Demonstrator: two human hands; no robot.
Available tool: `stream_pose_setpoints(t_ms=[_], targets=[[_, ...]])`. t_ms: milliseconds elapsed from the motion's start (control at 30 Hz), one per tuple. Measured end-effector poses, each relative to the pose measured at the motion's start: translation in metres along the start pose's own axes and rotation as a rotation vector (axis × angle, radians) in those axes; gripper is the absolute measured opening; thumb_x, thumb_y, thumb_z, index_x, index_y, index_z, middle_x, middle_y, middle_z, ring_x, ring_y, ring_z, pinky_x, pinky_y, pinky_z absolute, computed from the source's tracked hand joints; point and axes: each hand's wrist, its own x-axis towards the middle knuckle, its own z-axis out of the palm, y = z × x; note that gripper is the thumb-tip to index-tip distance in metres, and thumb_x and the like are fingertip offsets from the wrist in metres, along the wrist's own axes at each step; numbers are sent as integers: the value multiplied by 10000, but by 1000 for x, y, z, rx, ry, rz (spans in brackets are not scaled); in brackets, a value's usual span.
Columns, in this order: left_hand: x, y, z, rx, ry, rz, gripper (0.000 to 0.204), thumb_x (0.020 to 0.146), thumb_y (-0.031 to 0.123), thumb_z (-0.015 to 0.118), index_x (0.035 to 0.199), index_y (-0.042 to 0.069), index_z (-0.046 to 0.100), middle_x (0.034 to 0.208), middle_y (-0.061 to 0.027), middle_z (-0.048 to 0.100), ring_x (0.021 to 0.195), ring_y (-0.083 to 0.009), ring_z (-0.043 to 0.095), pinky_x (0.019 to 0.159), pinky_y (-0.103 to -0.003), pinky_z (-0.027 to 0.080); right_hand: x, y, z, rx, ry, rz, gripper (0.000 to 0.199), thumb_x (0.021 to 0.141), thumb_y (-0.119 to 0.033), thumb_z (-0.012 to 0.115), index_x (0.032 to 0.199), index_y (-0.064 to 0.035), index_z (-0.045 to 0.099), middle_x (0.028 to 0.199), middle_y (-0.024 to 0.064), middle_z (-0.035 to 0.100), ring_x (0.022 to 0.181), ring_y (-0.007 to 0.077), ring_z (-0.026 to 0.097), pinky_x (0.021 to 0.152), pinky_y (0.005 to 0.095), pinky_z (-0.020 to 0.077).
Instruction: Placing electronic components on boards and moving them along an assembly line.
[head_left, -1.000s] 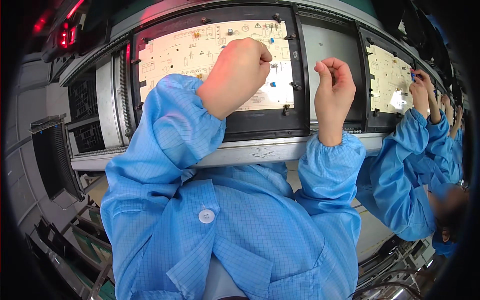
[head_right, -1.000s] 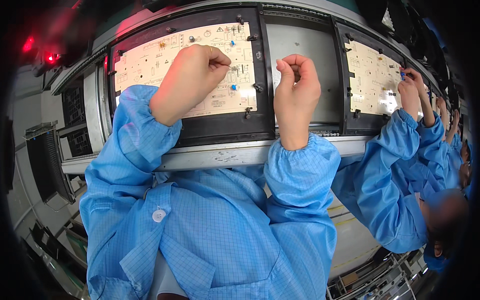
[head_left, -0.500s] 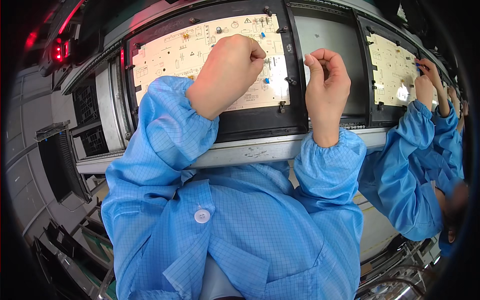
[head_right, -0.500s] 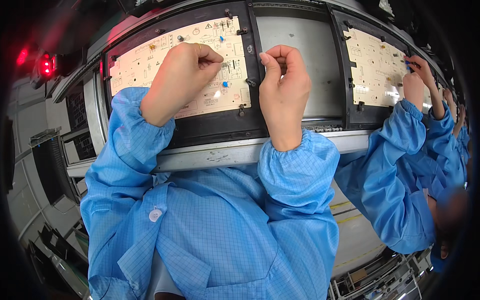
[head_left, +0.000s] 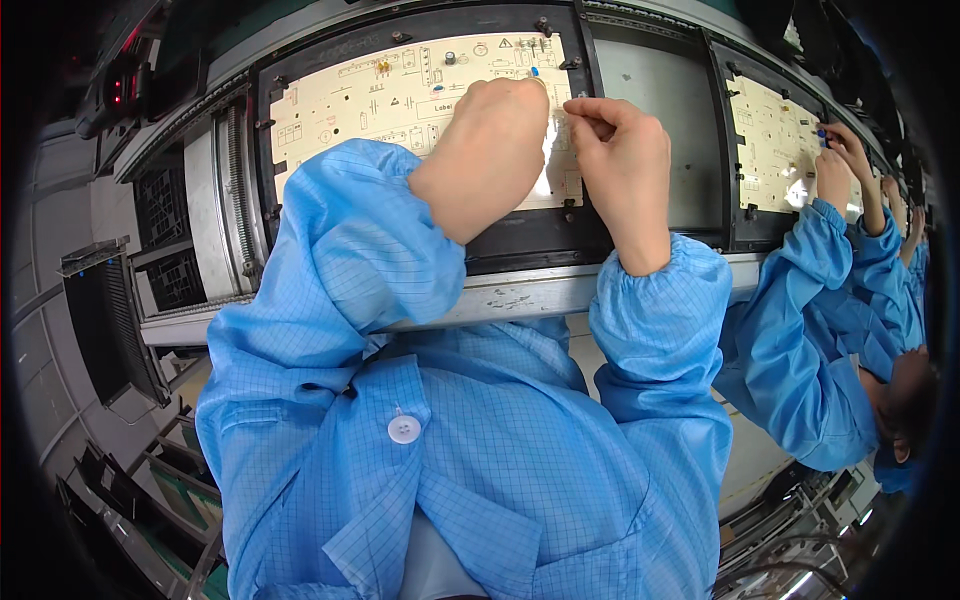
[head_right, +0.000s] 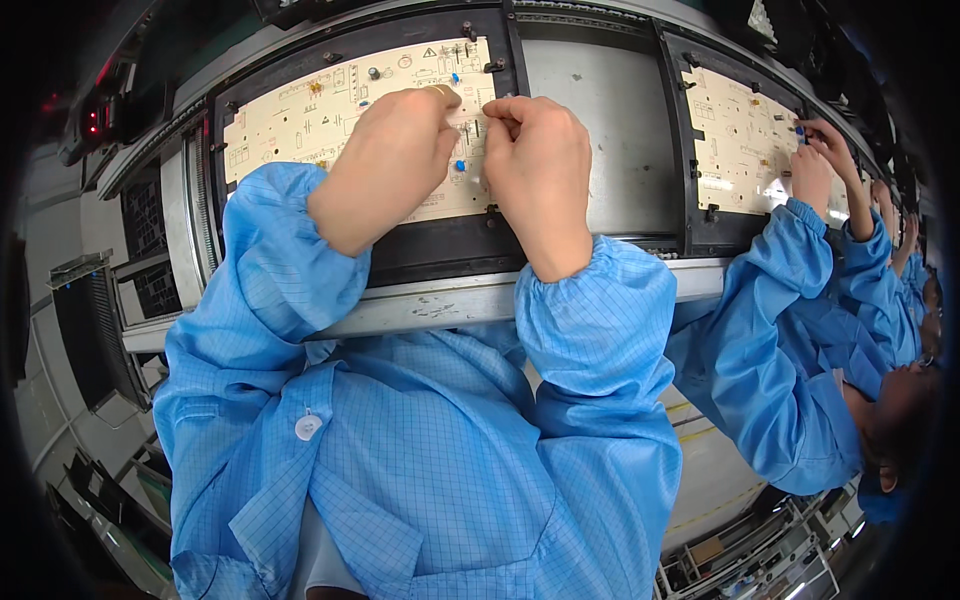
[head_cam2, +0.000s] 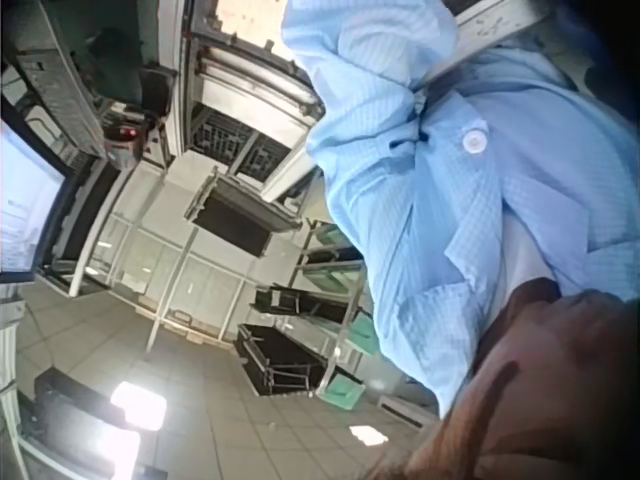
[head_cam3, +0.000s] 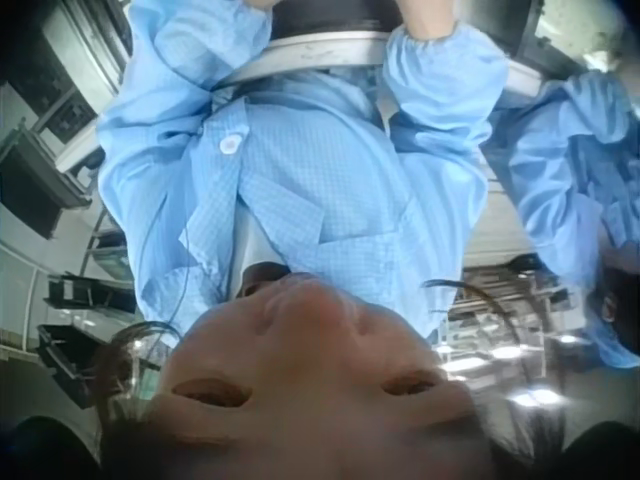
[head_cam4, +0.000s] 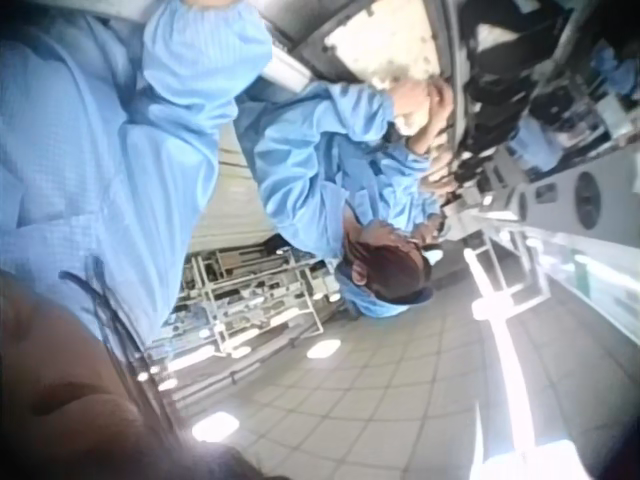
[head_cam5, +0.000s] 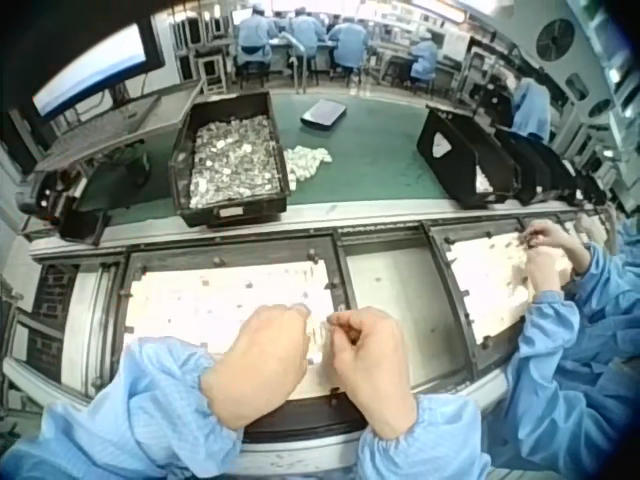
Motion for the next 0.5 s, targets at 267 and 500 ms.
stream_pose_setpoints(t_ms=[267,500], targets=[[-58,-38,-67,-106,260,-160,270,937,53,572,1199,49,635,1114,-134,660,852,-260,657,767,-335,527,3,-9,4,80,32,125,228,772,-61,628,978,-9,711,731,132,705,671,286,686,652,377,531],[-179,-107,-107,290,316,-610,389,870,-26,430,1222,-40,594,1212,-239,612,1146,-393,569,1027,-426,420,-1,-23,15,-288,84,-61,216,781,-28,633,987,-8,697,726,116,687,702,258,648,652,386,513]])
